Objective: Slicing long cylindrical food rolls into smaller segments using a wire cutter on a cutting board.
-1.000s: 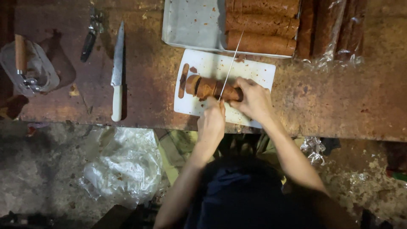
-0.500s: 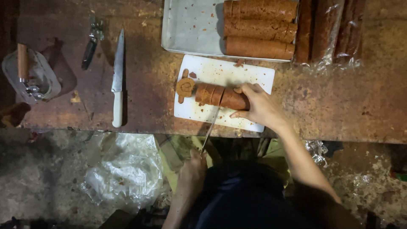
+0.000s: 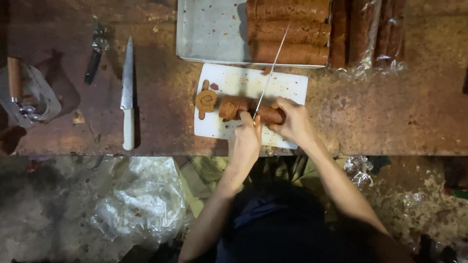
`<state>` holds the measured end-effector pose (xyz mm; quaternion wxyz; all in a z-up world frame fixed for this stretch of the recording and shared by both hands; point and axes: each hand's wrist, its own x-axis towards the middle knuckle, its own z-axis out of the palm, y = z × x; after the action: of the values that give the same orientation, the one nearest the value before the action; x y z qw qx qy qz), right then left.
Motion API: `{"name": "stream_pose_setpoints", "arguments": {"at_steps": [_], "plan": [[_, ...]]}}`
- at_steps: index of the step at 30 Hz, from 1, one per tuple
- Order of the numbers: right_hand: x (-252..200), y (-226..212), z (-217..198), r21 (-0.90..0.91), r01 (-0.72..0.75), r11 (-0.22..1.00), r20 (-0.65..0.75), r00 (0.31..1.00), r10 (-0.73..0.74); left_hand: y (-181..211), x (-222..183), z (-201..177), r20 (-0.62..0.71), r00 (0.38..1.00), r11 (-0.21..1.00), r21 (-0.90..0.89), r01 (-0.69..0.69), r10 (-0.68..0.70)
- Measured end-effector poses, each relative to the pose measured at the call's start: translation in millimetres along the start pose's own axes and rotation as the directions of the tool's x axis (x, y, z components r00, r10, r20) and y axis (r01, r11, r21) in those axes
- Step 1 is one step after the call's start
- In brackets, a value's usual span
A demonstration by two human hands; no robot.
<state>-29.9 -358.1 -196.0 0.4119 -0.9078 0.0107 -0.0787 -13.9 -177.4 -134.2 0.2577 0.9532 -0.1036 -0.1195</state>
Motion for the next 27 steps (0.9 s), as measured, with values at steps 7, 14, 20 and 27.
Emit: {"name": "stream_pose_setpoints", "arguments": {"at_steps": [7,14,20,27], "plan": [[-2.9,-1.7,-1.0,-0.080,-0.090,0.993,0.031,0.995,0.092,-13.5,-38.3,-1.5,0.309,0.912,0.959,-0.004,0.285,-0.270],[3.3,-29.8,-18.1,0.015,-0.123,0.992,0.067,0.990,0.122,-80.6,-131.5,5.0,0.384,0.852,0.911,0.346,0.225,-0.356],[3.9,-44.5,-49.4,0.017,0.139,0.990,0.180,0.974,-0.140,-78.4,-112.6,3.3,-0.336,0.718,0.724,0.605,-0.332,0.610],[-10.1,-2.7,-14.7,0.182,0.072,0.981,-0.044,0.997,-0.065,-1.7,-39.7,-2.7,0.138,0.988,0.995,-0.064,0.079,-0.070]]}}
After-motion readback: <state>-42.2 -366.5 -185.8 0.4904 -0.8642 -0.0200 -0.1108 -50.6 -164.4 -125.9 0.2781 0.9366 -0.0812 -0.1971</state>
